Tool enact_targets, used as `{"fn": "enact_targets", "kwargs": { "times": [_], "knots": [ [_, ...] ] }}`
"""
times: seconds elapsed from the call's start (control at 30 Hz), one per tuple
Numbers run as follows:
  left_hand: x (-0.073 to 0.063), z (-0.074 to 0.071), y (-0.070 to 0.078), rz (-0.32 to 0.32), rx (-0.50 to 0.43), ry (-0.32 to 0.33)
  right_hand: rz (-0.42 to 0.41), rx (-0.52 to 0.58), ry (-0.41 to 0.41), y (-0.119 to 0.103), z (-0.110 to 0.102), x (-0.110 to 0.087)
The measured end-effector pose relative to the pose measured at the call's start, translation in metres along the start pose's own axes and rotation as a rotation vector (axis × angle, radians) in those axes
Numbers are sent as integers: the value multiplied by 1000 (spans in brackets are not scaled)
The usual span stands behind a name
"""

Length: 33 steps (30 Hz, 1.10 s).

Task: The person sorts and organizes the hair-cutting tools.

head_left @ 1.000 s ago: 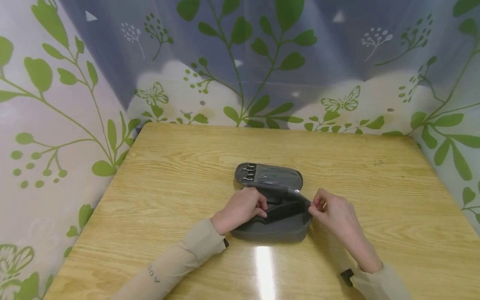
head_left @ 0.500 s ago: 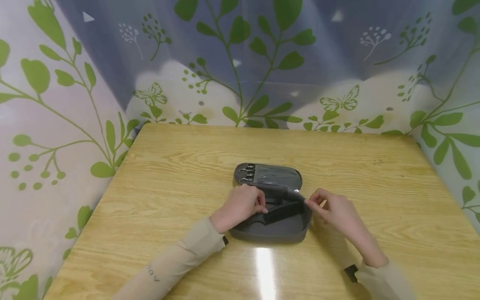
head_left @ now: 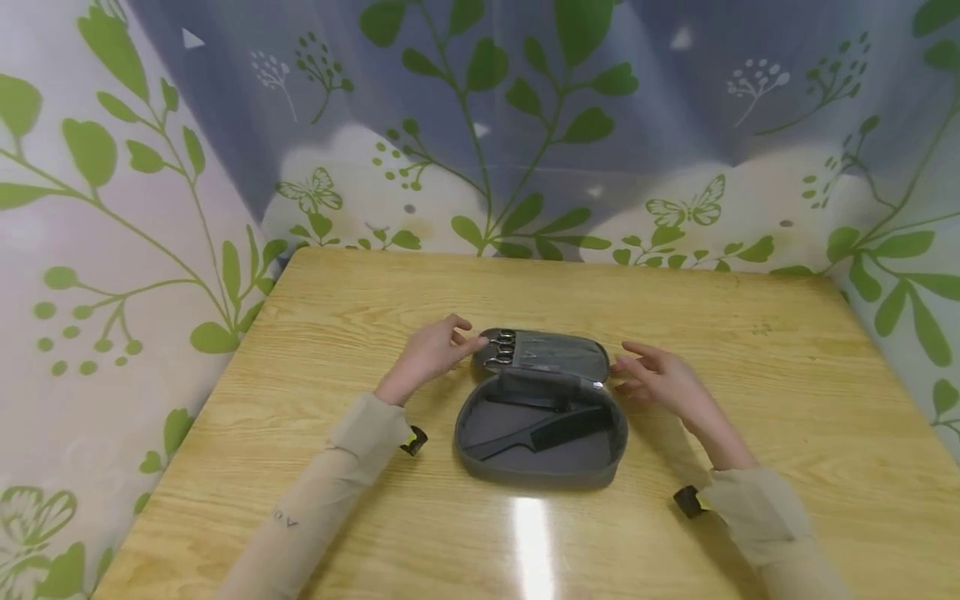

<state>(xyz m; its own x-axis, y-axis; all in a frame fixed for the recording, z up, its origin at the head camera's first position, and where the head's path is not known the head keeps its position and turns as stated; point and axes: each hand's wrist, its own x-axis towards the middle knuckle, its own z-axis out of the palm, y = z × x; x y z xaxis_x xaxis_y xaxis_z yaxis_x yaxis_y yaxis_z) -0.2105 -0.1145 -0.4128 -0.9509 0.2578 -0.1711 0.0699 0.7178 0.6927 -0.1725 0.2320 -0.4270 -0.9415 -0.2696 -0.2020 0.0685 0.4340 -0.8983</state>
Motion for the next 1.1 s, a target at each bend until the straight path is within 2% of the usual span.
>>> {"fn": "enact_targets", "kwargs": {
  "times": [0.07,0.13,0.2,0.27,0.5,0.67,0.93,1.1],
  "knots": [
    [4,1,-6,-40,-122,-124,29,64,-13,2,2,9],
    [6,4,-10,-68,-249,-210,63,126,-21,4,5,17],
    [9,8,-14,-85,-354,-252,92,158,-25,6,6,23],
    [10,11,-14,-100,-406,-258,113,162,-31,8,7,29],
    [17,18,-12,-139,-523,-224,134,186,-46,13,6,42],
    [17,20,-7,-118,-547,-164,97,227,-21,13,6,43],
    [16,20,1,-80,-466,-65,89,274,112,-5,7,43],
    [17,18,1,-49,-444,-51,97,220,147,-13,6,48]
  ]
}}
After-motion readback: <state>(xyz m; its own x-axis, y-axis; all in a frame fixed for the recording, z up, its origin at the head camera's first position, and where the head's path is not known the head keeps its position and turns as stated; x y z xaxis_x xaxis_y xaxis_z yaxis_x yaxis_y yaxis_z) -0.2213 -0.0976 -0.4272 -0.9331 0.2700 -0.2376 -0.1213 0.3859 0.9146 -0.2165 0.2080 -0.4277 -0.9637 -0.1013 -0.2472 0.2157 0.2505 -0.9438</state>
